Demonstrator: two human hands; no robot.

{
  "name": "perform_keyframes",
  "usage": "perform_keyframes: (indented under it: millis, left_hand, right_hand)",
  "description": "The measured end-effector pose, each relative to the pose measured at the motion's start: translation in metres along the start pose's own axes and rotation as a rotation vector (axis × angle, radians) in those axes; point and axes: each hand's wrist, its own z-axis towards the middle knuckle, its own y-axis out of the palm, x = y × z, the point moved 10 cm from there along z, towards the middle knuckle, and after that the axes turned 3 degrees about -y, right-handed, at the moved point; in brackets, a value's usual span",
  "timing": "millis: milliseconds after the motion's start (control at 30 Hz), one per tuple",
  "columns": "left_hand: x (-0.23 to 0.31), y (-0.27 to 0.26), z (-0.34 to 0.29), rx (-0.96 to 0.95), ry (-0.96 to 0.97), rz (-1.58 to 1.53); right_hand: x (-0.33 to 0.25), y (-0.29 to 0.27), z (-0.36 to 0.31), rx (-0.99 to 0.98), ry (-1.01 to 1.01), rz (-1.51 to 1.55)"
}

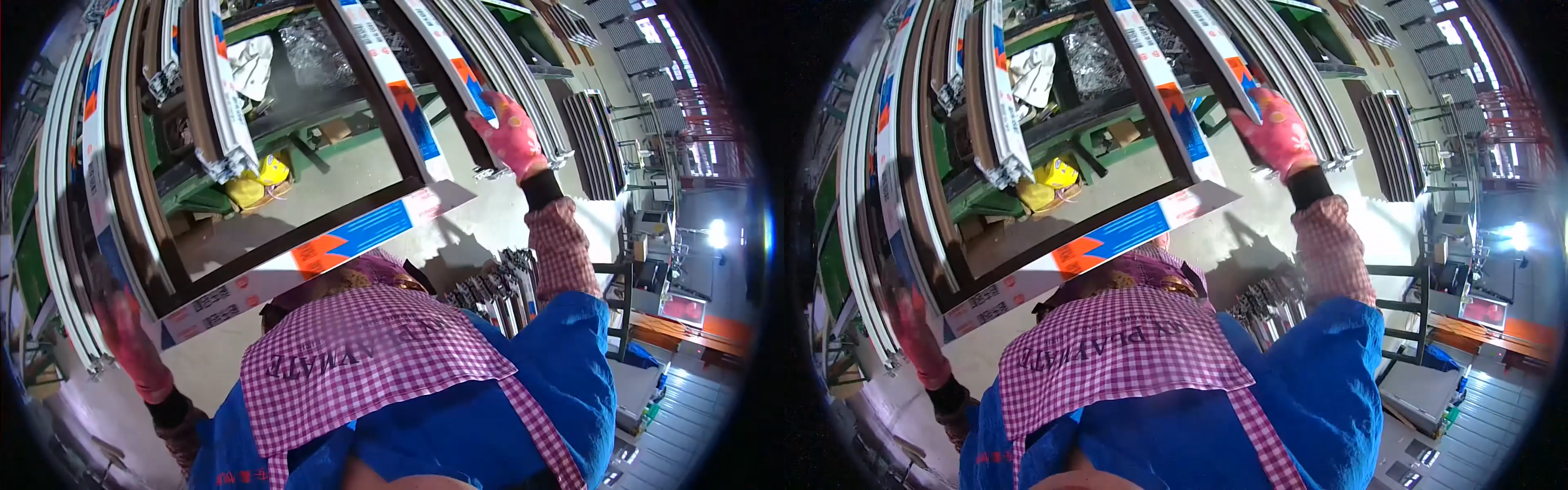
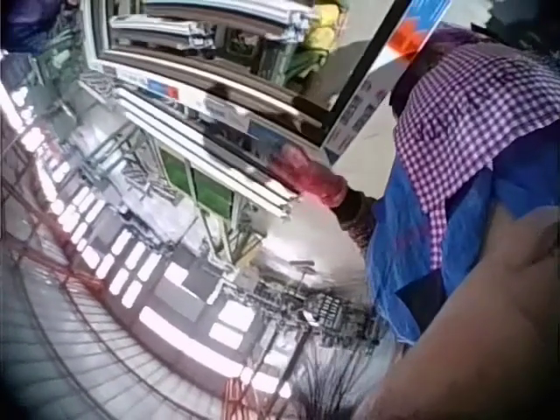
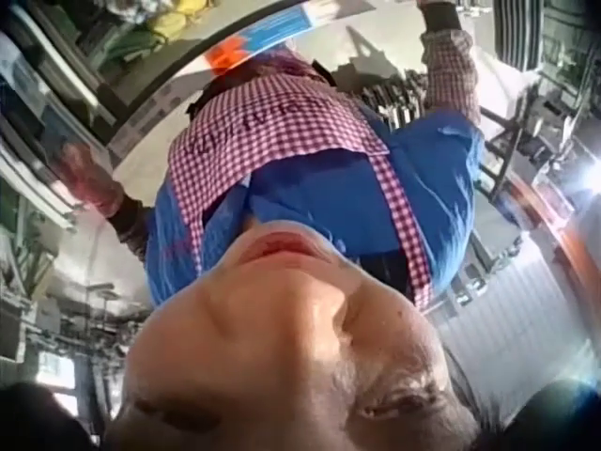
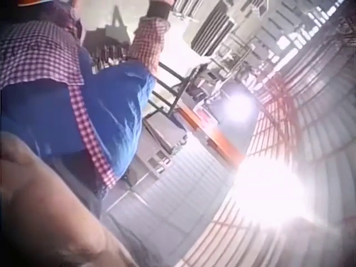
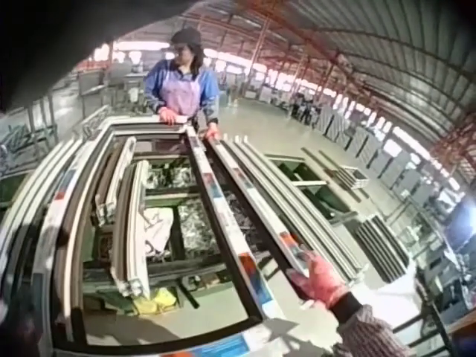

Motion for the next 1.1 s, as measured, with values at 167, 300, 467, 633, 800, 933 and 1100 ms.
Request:
perform_keyframes:
  millis: [167,300,467,633,800,933,1100]
  left_hand:
    - [0.085,0.241,-0.092,-0.534,0.519,0.597]
    - [0.048,0.357,-0.158,-0.651,0.578,1.074]
    - [0.033,0.367,-0.161,-0.528,0.651,1.228]
    - [0.035,0.355,-0.163,-0.524,0.629,1.179]
    - [0.028,0.359,-0.162,-0.561,0.574,1.141]
    - [0.02,0.362,-0.161,-0.577,0.532,1.175]
    - [0.035,0.37,-0.165,-0.53,0.613,1.172]
  right_hand:
    - [0.158,0.096,-0.02,-0.346,0.362,0.341]
    - [0.168,0.116,-0.013,-0.323,0.208,0.54]
    - [0.119,0.079,-0.001,-0.231,0.035,0.578]
    - [0.036,0.061,0.005,-0.411,0.022,1.181]
    - [0.015,0.083,-0.001,-0.423,0.045,1.145]
    - [0.016,0.085,0.0,-0.417,0.057,0.979]
    - [0.008,0.076,0.005,-0.402,0.01,1.024]
